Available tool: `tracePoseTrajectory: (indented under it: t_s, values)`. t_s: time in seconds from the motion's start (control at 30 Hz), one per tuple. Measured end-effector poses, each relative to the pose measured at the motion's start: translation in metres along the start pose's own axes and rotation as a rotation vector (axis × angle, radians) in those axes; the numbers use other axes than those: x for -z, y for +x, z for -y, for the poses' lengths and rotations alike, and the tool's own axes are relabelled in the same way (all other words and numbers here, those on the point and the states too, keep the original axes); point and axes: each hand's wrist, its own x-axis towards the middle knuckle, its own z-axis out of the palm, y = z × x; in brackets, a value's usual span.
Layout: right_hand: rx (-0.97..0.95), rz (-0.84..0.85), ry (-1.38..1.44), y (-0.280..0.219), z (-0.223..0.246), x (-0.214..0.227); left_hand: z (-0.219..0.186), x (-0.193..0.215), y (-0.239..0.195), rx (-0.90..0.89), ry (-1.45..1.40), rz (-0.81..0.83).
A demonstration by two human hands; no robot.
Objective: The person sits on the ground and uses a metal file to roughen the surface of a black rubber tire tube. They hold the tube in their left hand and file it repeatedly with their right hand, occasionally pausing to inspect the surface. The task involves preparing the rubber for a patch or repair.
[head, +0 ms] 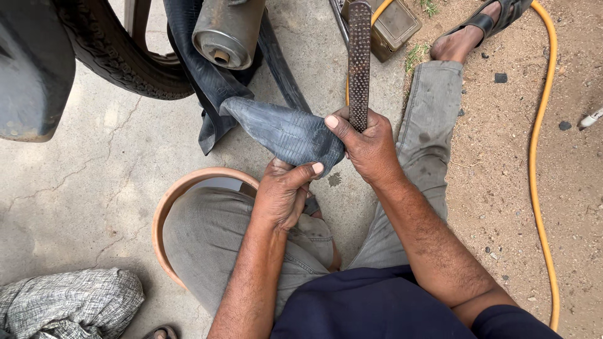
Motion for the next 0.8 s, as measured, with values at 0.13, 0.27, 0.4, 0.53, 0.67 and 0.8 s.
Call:
tracePoseTrajectory:
  t_s: [0.13,0.27,0.4,0.53,0.67,0.8]
  values:
    - [0.003,0.023,0.013,-0.001,-0.001,-0.002,0.000,0.004,-0.002,0.007,-0.018,0.020]
    - [-0.007,0.044,0.065,0.002,-0.002,-0.002,-0.001,0.005,-0.003,0.004,-0.040,0.049]
    - [-0.029,0.043,0.051,0.002,-0.001,-0.004,-0.001,0.005,-0.003,0.003,-0.049,0.052]
    - [0.009,0.065,0.057,0.002,0.004,-0.003,-0.001,0.005,-0.003,0.005,-0.058,0.047]
    - [0.019,0.055,0.079,-0.004,0.012,-0.002,-0.003,0.003,-0.007,-0.009,-0.085,0.068]
    - [-0.004,0.039,0.082,-0.010,0.023,0.001,-0.011,-0.002,-0.013,-0.003,-0.081,0.084]
